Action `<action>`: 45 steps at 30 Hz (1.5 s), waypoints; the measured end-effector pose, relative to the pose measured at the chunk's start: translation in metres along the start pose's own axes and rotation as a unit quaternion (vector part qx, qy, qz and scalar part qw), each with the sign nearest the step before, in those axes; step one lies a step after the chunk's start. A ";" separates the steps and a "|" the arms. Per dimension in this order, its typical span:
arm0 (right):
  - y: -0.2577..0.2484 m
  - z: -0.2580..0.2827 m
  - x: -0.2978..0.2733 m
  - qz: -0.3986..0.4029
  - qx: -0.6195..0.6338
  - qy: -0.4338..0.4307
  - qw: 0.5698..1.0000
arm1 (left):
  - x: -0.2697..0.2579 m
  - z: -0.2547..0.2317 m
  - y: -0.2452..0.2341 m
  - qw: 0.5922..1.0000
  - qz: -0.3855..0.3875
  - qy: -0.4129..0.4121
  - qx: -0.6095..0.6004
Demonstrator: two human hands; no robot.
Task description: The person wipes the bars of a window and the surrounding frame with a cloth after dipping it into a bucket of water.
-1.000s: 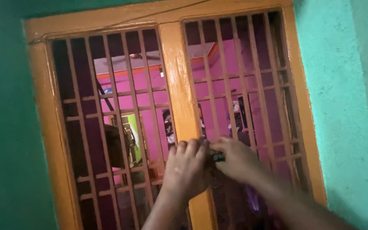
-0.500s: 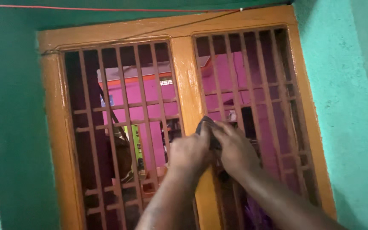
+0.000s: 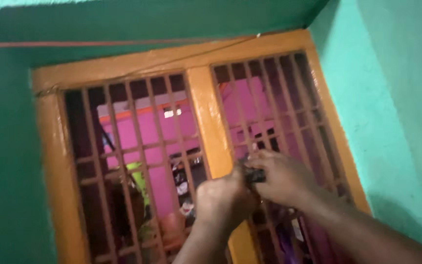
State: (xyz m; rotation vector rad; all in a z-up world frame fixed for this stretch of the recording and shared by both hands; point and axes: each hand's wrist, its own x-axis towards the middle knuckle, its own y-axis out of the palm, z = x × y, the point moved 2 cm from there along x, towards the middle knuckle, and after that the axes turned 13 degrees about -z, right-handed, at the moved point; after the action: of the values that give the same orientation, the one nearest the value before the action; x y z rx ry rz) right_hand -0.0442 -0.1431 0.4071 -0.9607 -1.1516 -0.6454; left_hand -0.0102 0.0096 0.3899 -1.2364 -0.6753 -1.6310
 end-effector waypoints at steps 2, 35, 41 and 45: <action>-0.004 -0.004 0.008 -0.071 0.023 -0.006 0.997 | 0.020 0.000 -0.009 0.999 -0.012 -0.030 0.016; 0.030 -0.036 0.118 -0.191 0.162 -0.118 0.961 | 0.119 0.021 0.016 0.984 -0.014 -0.117 0.134; 0.000 -0.024 0.114 -0.072 0.112 -0.110 0.985 | 0.108 0.023 0.020 0.988 0.005 -0.106 0.112; -0.035 -0.006 0.112 0.076 -0.022 -0.025 0.997 | 0.102 0.020 0.014 0.990 -0.025 -0.076 0.112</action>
State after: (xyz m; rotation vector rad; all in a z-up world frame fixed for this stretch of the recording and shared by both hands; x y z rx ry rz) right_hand -0.0361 -0.1597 0.5228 -1.0959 -1.0994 -0.5288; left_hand 0.0069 -0.0150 0.4908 -1.1953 -0.9645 -1.4650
